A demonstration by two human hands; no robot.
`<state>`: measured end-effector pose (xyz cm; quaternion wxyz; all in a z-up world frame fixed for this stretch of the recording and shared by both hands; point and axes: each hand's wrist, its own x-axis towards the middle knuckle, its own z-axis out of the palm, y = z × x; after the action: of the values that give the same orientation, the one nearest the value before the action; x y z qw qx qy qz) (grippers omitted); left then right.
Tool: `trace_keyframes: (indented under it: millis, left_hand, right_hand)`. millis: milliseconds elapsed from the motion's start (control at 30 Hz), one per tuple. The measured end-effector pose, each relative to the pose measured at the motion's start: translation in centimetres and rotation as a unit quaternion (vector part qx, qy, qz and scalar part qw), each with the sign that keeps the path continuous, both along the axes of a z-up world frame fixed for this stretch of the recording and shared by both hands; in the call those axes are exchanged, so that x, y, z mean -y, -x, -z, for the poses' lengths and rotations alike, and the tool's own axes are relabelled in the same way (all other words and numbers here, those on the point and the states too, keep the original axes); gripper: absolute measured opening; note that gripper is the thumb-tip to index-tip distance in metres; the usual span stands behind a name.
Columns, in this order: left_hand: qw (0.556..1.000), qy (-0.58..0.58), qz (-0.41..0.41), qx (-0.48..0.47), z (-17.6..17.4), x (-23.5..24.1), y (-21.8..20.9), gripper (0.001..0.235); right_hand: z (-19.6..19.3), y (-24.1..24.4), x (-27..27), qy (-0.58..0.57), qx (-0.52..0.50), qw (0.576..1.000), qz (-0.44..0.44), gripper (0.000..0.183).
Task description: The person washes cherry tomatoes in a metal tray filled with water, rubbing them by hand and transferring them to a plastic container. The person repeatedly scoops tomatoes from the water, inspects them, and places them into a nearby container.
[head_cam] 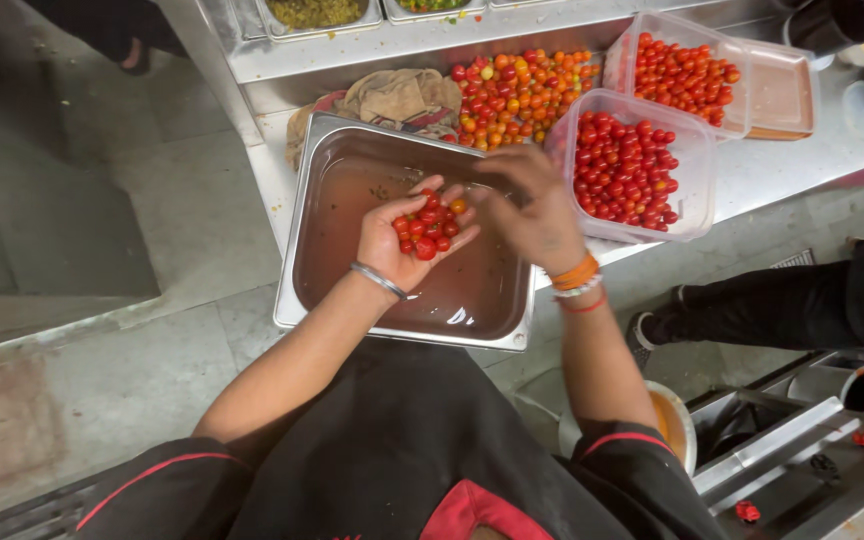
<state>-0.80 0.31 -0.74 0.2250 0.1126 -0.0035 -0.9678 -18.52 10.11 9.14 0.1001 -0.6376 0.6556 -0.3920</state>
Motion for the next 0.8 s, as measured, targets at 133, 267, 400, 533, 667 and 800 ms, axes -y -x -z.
trace_keyframes:
  millis: [133,267,400,533,667,800]
  left_hand:
    - [0.999,0.01,0.006,0.036,0.5,0.1,-0.1,0.034]
    - [0.998,0.009,-0.039,0.055,0.9,0.2,-0.1,0.03]
    - [0.999,-0.024,-0.037,0.027,0.5,0.3,0.0,0.03]
    - [0.999,-0.012,-0.026,0.031,-0.1,0.6,-0.4,0.039]
    - [0.999,-0.004,-0.043,0.024,0.3,0.4,-0.1,0.037]
    - [0.997,0.023,-0.07,0.022,1.2,0.3,0.1,0.037]
  right_hand:
    - [-2.1,-5.7,1.4,0.006,-0.053,0.996,-0.069,0.032]
    - [-1.7,-9.2,1.6,0.001,-0.139,0.99,-0.002,0.029]
    - [0.2,-8.9,1.7,0.038,-0.111,0.993,0.006,0.024]
    - [-0.2,-6.2,1.7,-0.046,0.484,0.874,-0.015,0.027]
    - [-1.1,-5.6,0.8,-0.077,0.333,0.939,-0.03,0.026]
    - [-0.3,-8.2,1.6,-0.07,-0.065,0.995,-0.018,0.017]
